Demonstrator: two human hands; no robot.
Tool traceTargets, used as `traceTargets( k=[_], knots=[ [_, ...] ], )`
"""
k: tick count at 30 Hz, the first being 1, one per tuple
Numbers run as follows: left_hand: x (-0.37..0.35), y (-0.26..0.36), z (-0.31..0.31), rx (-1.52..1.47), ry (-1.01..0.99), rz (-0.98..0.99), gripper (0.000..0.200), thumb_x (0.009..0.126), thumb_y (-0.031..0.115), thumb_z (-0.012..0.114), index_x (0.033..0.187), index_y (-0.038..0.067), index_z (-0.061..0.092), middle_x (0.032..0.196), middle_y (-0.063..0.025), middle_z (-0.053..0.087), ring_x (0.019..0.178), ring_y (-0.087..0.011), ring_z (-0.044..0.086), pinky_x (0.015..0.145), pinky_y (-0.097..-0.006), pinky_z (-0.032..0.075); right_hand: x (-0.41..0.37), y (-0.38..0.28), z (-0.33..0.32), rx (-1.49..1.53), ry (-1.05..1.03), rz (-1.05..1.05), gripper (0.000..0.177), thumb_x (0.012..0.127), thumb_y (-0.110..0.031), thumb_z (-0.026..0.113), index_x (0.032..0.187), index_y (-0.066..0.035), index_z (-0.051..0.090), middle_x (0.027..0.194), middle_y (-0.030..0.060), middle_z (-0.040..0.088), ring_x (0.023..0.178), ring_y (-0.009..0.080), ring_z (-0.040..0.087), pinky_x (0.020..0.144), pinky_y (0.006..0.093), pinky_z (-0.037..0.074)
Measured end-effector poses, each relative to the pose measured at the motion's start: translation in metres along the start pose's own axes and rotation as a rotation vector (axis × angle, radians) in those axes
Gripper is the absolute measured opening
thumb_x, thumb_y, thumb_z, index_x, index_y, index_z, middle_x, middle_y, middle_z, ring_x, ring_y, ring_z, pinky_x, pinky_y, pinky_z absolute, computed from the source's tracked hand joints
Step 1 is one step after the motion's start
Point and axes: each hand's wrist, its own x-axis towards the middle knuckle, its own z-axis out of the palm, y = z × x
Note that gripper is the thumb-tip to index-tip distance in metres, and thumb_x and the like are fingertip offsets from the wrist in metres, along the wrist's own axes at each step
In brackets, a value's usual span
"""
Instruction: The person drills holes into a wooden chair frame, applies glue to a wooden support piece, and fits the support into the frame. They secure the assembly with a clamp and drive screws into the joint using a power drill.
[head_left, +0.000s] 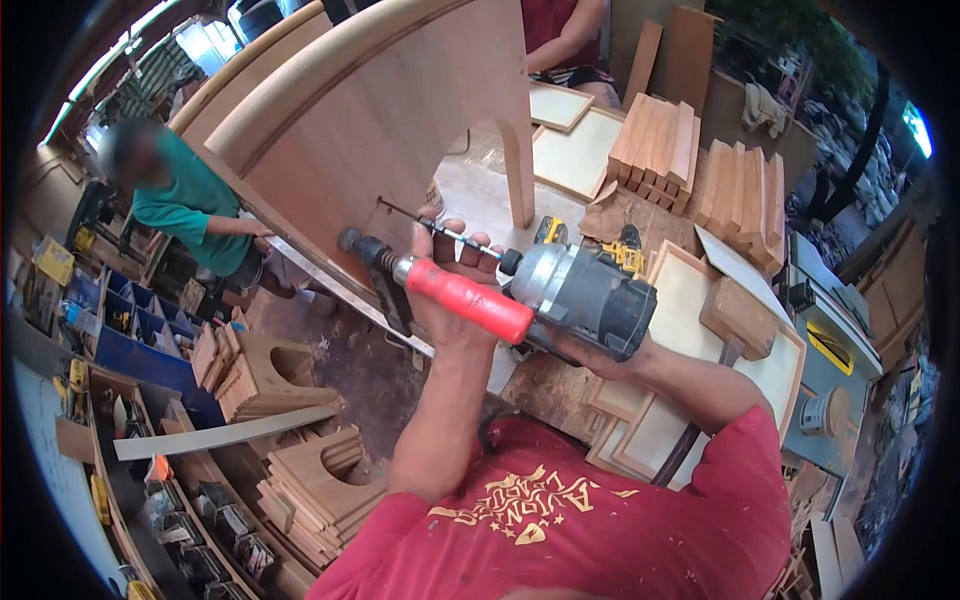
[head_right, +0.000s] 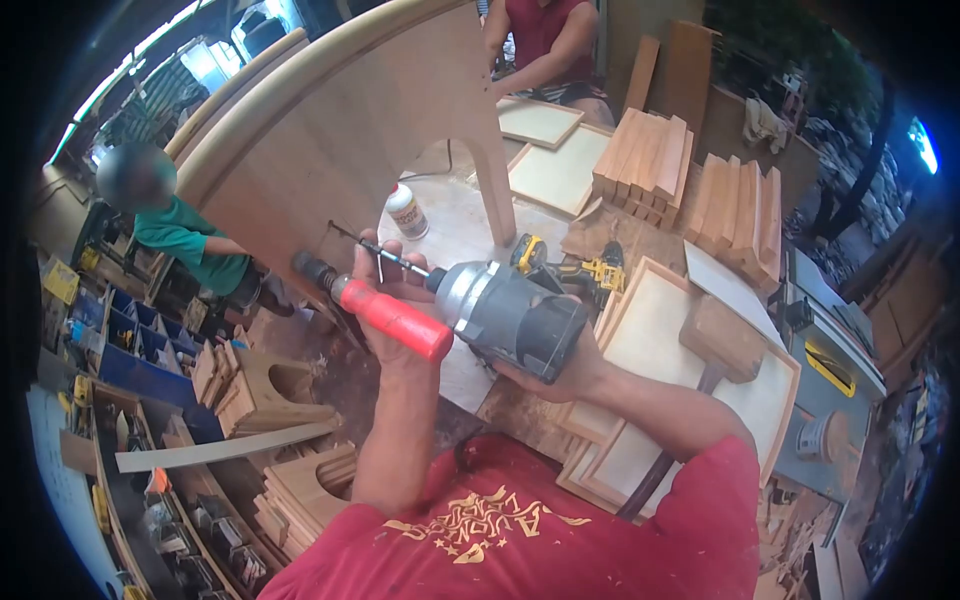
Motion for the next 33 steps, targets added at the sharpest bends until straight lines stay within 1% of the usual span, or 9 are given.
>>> traceTargets(
  k=[8,16,20,21,22,25,29,32,33],
  knots=[
    [0.013,0.007,-0.001,-0.028,0.003,0.002,0.029,0.1,0.034,0.054,0.119,0.013,0.057,0.096,-0.0034,0.064,0.081,-0.0217,0.063,0.072,-0.0394,0.057,0.031,-0.018,-0.008,0.128,0.035,-0.009,0.034,0.076,-0.026,0.078,0.106,-0.013,0.069,0.099,0.009,0.067,0.089,0.0289,0.064,0.078,0.0416,0.048],
    [0.015,0.009,-0.001,-0.023,0.021,0.01,0.027,0.097,0.031,0.057,0.115,0.011,0.06,0.095,-0.0035,0.065,0.082,-0.0218,0.064,0.072,-0.0376,0.057,0.041,-0.025,-0.025,0.21,0.023,0.037,0.035,0.073,-0.022,0.079,0.103,-0.008,0.067,0.098,0.0093,0.068,0.089,0.0276,0.066,0.082,0.0394,0.051],
    [0.014,0.008,-0.002,0.039,0.048,0.07,0.027,0.097,0.031,0.058,0.114,0.01,0.061,0.095,-0.0032,0.065,0.08,-0.0211,0.064,0.072,-0.0364,0.056,0.041,-0.021,-0.027,0.245,0.028,0.045,0.034,0.072,-0.023,0.079,0.1,-0.008,0.065,0.092,0.0082,0.067,0.081,0.0276,0.065,0.076,0.0389,0.051],
    [0.009,0.008,0.005,0.052,0.009,0.079,0.023,0.091,0.027,0.068,0.107,0.011,0.064,0.091,-0.0025,0.066,0.082,-0.0181,0.061,0.076,-0.0323,0.051,0.043,-0.023,-0.027,0.234,0.035,0.03,0.033,0.072,-0.022,0.079,0.098,-0.008,0.064,0.089,0.008,0.067,0.079,0.0276,0.065,0.074,0.0384,0.051],
    [0.012,0.011,0.006,0.042,0.083,0.043,0.021,0.092,0.027,0.066,0.106,0.011,0.064,0.092,-0.0024,0.066,0.082,-0.0182,0.062,0.074,-0.0329,0.053,0.047,-0.024,-0.027,0.221,0.046,0.011,0.032,0.071,-0.021,0.078,0.096,-0.007,0.064,0.086,0.0077,0.066,0.076,0.0276,0.064,0.072,0.0379,0.05],
    [0.011,0.01,0.007,0.02,0.037,0.072,0.023,0.094,0.026,0.064,0.11,0.011,0.063,0.094,-0.0028,0.065,0.08,-0.0174,0.064,0.069,-0.0337,0.056,0.05,-0.026,-0.027,0.204,0.029,0.003,0.029,0.07,-0.02,0.077,0.09,-0.007,0.062,0.08,0.0078,0.065,0.073,0.0278,0.063,0.07,0.0365,0.05],
    [0.014,0.008,0.004,0.115,0.067,0.104,0.032,0.096,0.035,0.059,0.121,0.015,0.057,0.1,-0.0019,0.062,0.084,-0.0193,0.06,0.073,-0.0364,0.053,0.056,-0.03,-0.03,0.249,0.022,-0.014,0.027,0.068,-0.017,0.078,0.087,-0.006,0.061,0.077,0.0083,0.064,0.069,0.0277,0.063,0.066,0.0353,0.051],
    [0.01,0.011,-0.001,0.007,-0.147,-0.004,0.035,0.099,0.029,0.054,0.13,0.014,0.053,0.102,-0.005,0.061,0.095,-0.0206,0.06,0.082,-0.0342,0.054,0.06,-0.032,-0.036,0.301,0.052,0.008,0.027,0.067,-0.014,0.078,0.086,-0.006,0.061,0.076,0.0085,0.063,0.067,0.027,0.063,0.064,0.0345,0.051],
    [0.005,0.01,0.0,0.083,-0.097,-0.027,0.037,0.099,0.027,0.054,0.132,0.011,0.051,0.104,-0.0063,0.061,0.098,-0.021,0.06,0.085,-0.034,0.054,0.06,-0.034,-0.036,0.337,0.061,0.03,0.027,0.067,-0.013,0.078,0.086,-0.005,0.061,0.076,0.0086,0.063,0.067,0.0267,0.063,0.064,0.0342,0.051]
  ],
)
